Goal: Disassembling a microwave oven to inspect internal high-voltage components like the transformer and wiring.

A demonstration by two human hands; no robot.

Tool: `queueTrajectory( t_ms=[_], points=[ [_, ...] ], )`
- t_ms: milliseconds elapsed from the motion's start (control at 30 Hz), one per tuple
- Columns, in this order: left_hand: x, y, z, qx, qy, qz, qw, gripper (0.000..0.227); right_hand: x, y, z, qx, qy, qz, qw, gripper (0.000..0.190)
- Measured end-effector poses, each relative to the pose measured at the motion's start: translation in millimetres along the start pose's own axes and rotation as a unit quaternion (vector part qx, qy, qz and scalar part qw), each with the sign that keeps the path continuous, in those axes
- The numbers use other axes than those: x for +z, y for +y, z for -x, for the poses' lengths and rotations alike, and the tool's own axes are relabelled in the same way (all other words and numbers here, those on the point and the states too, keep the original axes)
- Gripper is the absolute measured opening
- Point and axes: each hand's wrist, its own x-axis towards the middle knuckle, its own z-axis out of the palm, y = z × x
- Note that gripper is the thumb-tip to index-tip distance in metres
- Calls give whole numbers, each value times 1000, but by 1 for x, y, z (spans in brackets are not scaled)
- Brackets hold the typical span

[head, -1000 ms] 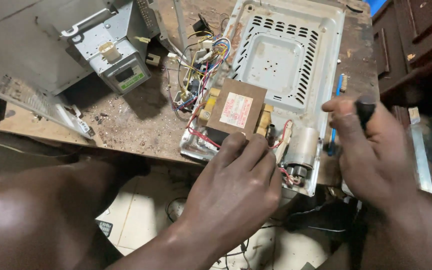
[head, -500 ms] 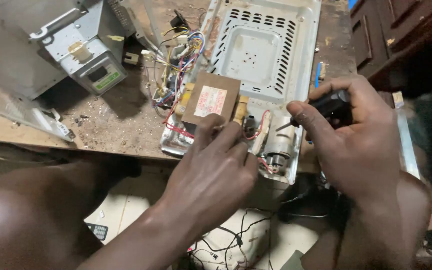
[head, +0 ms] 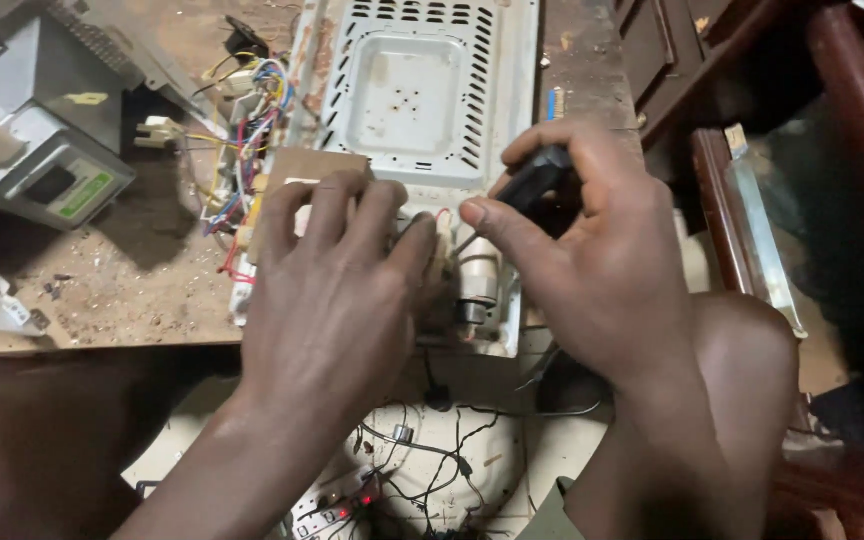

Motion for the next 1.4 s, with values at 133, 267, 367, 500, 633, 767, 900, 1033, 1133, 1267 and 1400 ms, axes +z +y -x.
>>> queueTrajectory(
  t_ms=[133,267,367,500,633,767,900,1033,1133,1267,1400],
  points=[
    [-4,4,-3,-14,-34,6,999,25,-3,-1,0,-38,-10,5,999,25],
    [-5,5,-6,-27,-66,22,997,20,-8,1,1,-39,-10,1,999,21],
    [-5,5,-4,-16,-40,16,999,22,-10,1,2,-63,-11,3,998,18],
    [-3,0,-6,0,-34,-7,999,18,-9,-1,3,-45,-33,-12,998,15],
    [-8,-12,-3,43,-21,-4,999,19,-6,-5,4,-35,-61,0,998,19],
    [-19,-25,-4,38,-28,40,998,30,2,-2,5,-61,-65,23,996,17],
    [-45,-44,1,-27,-3,139,990,33,9,9,1,2,-47,73,996,19],
    [-51,-66,9,-158,-58,156,973,38,18,4,-3,102,-59,148,982,33],
    [-57,-74,12,-269,-201,192,922,57,26,10,-9,106,-91,193,971,27],
    [-57,-86,27,-286,-197,257,902,32,37,25,-12,193,-116,264,938,25],
    [-56,-89,35,-244,-172,267,916,23,46,66,-12,180,-103,129,970,26]
  ],
)
